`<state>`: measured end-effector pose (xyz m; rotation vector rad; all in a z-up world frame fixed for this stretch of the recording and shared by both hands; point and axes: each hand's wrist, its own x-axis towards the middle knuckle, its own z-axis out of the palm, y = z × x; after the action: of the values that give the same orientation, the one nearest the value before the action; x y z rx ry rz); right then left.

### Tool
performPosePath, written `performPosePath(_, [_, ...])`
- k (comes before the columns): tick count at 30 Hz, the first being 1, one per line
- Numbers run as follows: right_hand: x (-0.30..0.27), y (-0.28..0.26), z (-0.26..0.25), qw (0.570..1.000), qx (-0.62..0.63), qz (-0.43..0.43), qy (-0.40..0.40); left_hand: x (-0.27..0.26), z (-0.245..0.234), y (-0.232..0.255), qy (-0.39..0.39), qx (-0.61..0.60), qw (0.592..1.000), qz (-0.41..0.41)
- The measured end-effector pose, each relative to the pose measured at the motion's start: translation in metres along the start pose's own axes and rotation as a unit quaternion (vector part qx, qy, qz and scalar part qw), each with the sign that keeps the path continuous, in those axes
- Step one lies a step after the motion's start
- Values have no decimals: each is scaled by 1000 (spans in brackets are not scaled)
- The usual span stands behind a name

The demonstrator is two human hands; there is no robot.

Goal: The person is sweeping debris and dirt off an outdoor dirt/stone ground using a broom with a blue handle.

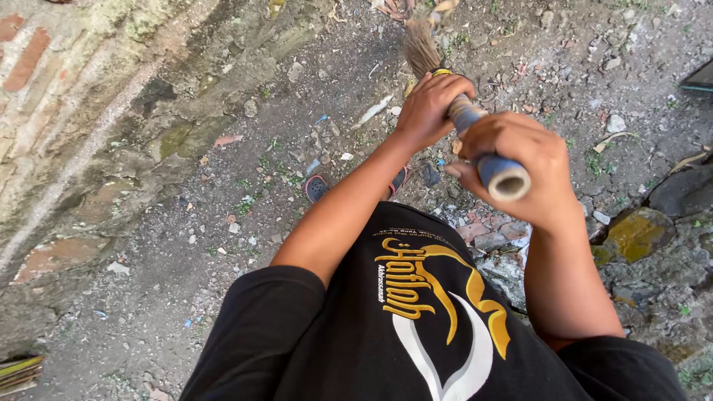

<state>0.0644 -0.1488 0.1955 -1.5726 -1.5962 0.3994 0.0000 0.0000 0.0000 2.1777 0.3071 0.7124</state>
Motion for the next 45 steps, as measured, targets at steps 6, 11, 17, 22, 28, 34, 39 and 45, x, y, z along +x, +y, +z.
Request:
performPosePath(6, [1,10,8,992,119,16,33,-29,-39,-12,-10,69,997,-16])
performPosePath(11, [19,34,61,983,184,22,-1,-67,-74,-58,-25,123,987,-100])
performPosePath(17, [32,71,124,973,223,31,-42,-108,-89,-109,-21,165,966,-200])
performPosePath(22, [30,89,124,966,242,93,-16,-92,-53,-132,-18,134,960,-245])
performPosePath(28, [26,95,68,983,129,120,55,-18,23,-130,4,17,983,-182])
performPosePath(34, [23,90,36,984,32,138,108,43,56,-102,-17,-7,991,-129])
performPosePath(39, [28,68,24,992,-28,88,88,58,37,-60,-39,-27,989,-143])
performPosePath(45, [27,55,14,991,21,75,107,48,15,-63,7,18,999,-36])
